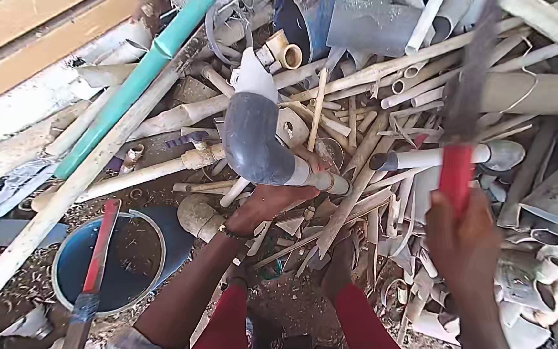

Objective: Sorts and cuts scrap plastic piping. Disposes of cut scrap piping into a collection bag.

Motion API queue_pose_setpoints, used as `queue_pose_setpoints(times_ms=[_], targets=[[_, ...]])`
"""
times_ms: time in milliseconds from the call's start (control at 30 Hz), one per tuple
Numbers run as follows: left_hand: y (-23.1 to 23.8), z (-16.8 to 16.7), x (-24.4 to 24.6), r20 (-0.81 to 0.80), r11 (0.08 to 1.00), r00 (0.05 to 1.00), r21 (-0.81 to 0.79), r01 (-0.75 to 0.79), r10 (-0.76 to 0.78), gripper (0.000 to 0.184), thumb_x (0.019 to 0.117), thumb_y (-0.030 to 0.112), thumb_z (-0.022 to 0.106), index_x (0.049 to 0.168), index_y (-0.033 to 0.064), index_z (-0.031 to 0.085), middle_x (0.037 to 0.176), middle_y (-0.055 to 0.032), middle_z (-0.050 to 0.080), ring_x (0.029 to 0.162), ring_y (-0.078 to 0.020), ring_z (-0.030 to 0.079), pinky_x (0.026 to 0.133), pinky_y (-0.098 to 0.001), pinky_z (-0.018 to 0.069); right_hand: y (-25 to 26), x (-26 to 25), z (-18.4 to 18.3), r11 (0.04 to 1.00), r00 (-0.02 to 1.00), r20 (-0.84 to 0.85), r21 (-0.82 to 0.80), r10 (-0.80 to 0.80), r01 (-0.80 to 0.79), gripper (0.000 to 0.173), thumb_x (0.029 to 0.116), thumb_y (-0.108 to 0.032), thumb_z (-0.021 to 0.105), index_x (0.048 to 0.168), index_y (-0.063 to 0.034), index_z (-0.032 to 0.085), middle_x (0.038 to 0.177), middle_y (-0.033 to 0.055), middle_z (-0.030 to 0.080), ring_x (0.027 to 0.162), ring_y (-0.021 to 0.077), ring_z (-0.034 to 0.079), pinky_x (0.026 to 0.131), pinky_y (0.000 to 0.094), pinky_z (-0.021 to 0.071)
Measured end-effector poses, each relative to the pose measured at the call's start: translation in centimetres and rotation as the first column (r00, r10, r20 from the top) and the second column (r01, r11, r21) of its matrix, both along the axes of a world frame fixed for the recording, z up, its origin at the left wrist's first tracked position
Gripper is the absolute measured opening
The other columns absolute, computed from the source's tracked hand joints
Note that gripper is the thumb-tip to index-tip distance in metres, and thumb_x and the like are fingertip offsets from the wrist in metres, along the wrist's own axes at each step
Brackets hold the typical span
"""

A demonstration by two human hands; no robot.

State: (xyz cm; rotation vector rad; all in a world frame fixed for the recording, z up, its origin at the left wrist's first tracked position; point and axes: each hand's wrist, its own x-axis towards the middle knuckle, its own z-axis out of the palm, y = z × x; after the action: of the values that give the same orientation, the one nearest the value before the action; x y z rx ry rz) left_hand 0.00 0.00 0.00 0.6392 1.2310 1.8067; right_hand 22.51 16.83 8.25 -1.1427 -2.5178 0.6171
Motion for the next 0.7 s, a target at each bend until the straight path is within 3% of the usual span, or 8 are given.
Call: queue_pose_setpoints(times_ms=[100, 167, 233, 333, 433, 533, 633, 700], targets=[[-1.2, -1.2, -0.4, 0.057, 0.984, 0.998, 0.180, -0.010, 0.000, 0.034, 0.0721, -0.007, 0.078, 0.097, 0.0131, 0.065, 0.107, -0.0076, 0.069, 0.114, -0.0283, 0.066, 0.103, -0.0497, 0.0548, 2.3, 1.2, 3.6, 0.999, 0.949, -0.313, 0.014, 0.036, -0.033, 0.047, 0.1093, -0.042, 0.044, 0.124, 0.0019, 0.048, 0.074, -0.0047, 0.054, 0.058, 0.0040, 0.055, 0.054, 0.0272, 0.0531], [-2.5, -0.9, -1.3, 0.061, 0.962, 0.997, 0.269, -0.054, 0.039, 0.033, 0.0724, -0.001, 0.080, 0.096, 0.0176, 0.068, 0.101, -0.0029, 0.070, 0.109, -0.0250, 0.068, 0.104, -0.0491, 0.0544, 2.4, 2.2, 2.8, 0.995, 0.864, -0.503, -0.075, 0.025, -0.073, 0.030, 0.1081, -0.041, 0.049, 0.119, -0.0136, 0.049, 0.078, -0.0123, 0.059, 0.062, 0.0031, 0.059, 0.058, 0.0248, 0.0553], [-4.0, -0.2, -2.0, 0.083, 0.936, 0.987, 0.317, -0.154, 0.135, 0.031, 0.0735, 0.005, 0.083, 0.098, 0.0188, 0.070, 0.097, 0.0002, 0.070, 0.102, -0.0208, 0.070, 0.098, -0.0446, 0.0575, 1.4, 3.1, 0.1, 0.953, 0.811, -0.581, -0.280, -0.071, -0.117, 0.009, 0.1015, -0.029, 0.061, 0.110, -0.0246, 0.059, 0.082, -0.0141, 0.069, 0.067, 0.0044, 0.066, 0.063, 0.0243, 0.0597], [-5.5, 0.7, -3.1, 0.161, 0.893, 0.938, 0.293, -0.342, 0.307, 0.034, 0.0774, 0.017, 0.084, 0.106, 0.0197, 0.067, 0.095, 0.0023, 0.069, 0.097, -0.0173, 0.070, 0.095, -0.0435, 0.0579, -0.8, 4.0, -7.0, 0.811, 0.792, -0.477, -0.583, -0.381, 0.039, 0.012, 0.0891, -0.006, 0.062, 0.088, -0.0169, 0.064, 0.071, -0.0101, 0.069, 0.060, 0.0032, 0.064, 0.057, 0.0207, 0.0555], [-6.2, 0.4, -3.5, 0.186, 0.848, 0.863, 0.177, -0.499, 0.470, 0.028, 0.0830, 0.021, 0.076, 0.109, 0.0210, 0.065, 0.095, 0.0024, 0.069, 0.094, -0.0164, 0.070, 0.094, -0.0449, 0.0573, -1.4, 3.6, -12.3, 0.786, 0.786, -0.328, -0.540, -0.525, 0.300, 0.014, 0.0910, -0.008, 0.070, 0.082, -0.0093, 0.060, 0.061, -0.0104, 0.061, 0.051, -0.0019, 0.058, 0.050, 0.0170, 0.0506], [-7.0, -0.8, -3.2, 0.113, 0.818, 0.836, 0.172, -0.549, 0.537, 0.018, 0.0851, 0.020, 0.073, 0.102, 0.0235, 0.070, 0.091, 0.0030, 0.071, 0.090, -0.0142, 0.070, 0.089, -0.0406, 0.0589, 1.7, 1.0, -14.4, 0.826, 0.736, -0.395, -0.391, -0.549, 0.406, 0.022, 0.0866, -0.017, 0.080, 0.086, -0.0059, 0.061, 0.065, -0.0099, 0.057, 0.054, -0.0027, 0.055, 0.054, 0.0190, 0.0507], [-8.3, -1.7, -2.2, 0.011, 0.841, 0.876, 0.275, -0.466, 0.482, 0.020, 0.0823, 0.019, 0.080, 0.100, 0.0211, 0.070, 0.089, 0.0009, 0.071, 0.089, -0.0180, 0.071, 0.091, -0.0441, 0.0588, 7.4, -2.8, -14.8, 0.791, 0.685, -0.399, -0.369, -0.609, 0.489, 0.061, 0.0828, -0.042, 0.084, 0.114, 0.0028, 0.058, 0.091, 0.0078, 0.061, 0.074, 0.0150, 0.062, 0.071, 0.0371, 0.0567], [-8.4, -1.8, -1.7, -0.080, 0.879, 0.914, 0.317, -0.356, 0.398, 0.021, 0.0844, 0.020, 0.081, 0.102, 0.0209, 0.070, 0.090, 0.0002, 0.072, 0.092, -0.0203, 0.071, 0.094, -0.0454, 0.0578, 11.2, -5.3, -14.9, 0.699, 0.596, -0.366, -0.393, -0.715, 0.597, 0.072, 0.0752, -0.053, 0.087, 0.114, 0.0013, 0.060, 0.097, 0.0119, 0.064, 0.083, 0.0213, 0.066, 0.076, 0.0436, 0.0573]])
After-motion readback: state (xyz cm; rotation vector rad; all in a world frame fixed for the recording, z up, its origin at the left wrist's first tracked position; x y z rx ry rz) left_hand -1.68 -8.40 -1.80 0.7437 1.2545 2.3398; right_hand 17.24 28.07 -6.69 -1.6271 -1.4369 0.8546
